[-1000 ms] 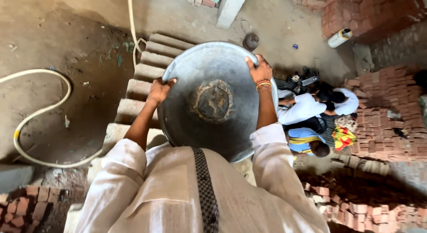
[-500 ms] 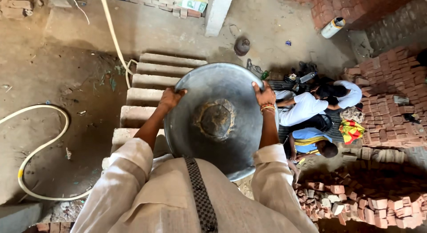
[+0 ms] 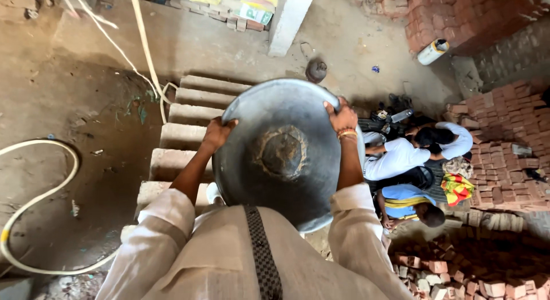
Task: The person scoops sand from a pile using a shovel into a metal basin, carries the basin up a set of stairs, and hands it to another person. The person then returns with an empty basin and repeats the process.
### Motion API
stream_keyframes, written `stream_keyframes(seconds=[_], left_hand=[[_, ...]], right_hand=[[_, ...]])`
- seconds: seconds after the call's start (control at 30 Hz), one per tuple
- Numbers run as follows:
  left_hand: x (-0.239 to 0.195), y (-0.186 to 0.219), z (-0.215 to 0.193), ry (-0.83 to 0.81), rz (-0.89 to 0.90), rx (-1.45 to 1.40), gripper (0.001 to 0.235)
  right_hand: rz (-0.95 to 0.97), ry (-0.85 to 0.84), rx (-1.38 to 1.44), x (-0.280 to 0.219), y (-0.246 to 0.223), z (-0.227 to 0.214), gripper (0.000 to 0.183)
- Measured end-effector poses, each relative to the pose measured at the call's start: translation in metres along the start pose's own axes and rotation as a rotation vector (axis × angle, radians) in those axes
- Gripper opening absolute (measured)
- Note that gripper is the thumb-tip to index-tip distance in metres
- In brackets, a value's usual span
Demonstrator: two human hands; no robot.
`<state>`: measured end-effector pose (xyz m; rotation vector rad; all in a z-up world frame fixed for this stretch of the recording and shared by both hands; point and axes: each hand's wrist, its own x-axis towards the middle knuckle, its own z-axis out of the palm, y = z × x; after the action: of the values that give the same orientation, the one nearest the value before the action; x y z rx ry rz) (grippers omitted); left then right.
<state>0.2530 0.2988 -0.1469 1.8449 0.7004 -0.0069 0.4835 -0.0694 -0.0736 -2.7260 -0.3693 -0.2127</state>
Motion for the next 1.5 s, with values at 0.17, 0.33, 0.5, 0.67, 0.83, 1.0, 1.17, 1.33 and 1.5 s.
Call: stream_keyframes(seconds=[0.17,0.33,0.5,0.67,0.83,1.0,1.17,1.33,1.5], left_hand=[[0.07,-0.062,0.01,0.047,-0.004,-0.024,0.067],[0.057,-0.055,-0.034,0.132,-0.063,-0.023,0.067],[0.049,-0.06,-0.059,0.099,-0.104,-0.24,0.064],[0.062,-0.057,-0.06,0.117,-0.163,-0.204,0.066],[0.105,-0.066,-0.042,0.161,-0.095,-0.076,0.068],[0.15,-0.082,-0.023,0.209,-0.016,-0.014,0.068],[0.207,-0.101,-0.005,0.17,0.159,0.047,0.067],[0.279,-0.089,0.035,-0.01,0.012,0.226,0.073],[0.295,-0.043,0.065,-0.124,0.163,0.273,0.063]], right_hand=[[-0.122,0.028,-0.002,0.034,-0.025,0.047,0.066],[-0.254,-0.004,-0.016,0.092,-0.05,0.103,0.07],[-0.291,-0.014,-0.039,0.103,-0.117,0.092,0.07],[-0.253,-0.08,-0.004,0.11,-0.119,0.093,0.069],[-0.227,-0.084,0.008,0.126,-0.088,0.115,0.07],[-0.223,-0.032,0.009,0.138,-0.053,0.153,0.073],[-0.163,0.005,0.056,0.149,-0.017,0.207,0.076],[0.031,-0.003,0.027,0.129,0.024,0.208,0.071],[0.221,0.018,0.012,0.11,0.069,0.207,0.074]])
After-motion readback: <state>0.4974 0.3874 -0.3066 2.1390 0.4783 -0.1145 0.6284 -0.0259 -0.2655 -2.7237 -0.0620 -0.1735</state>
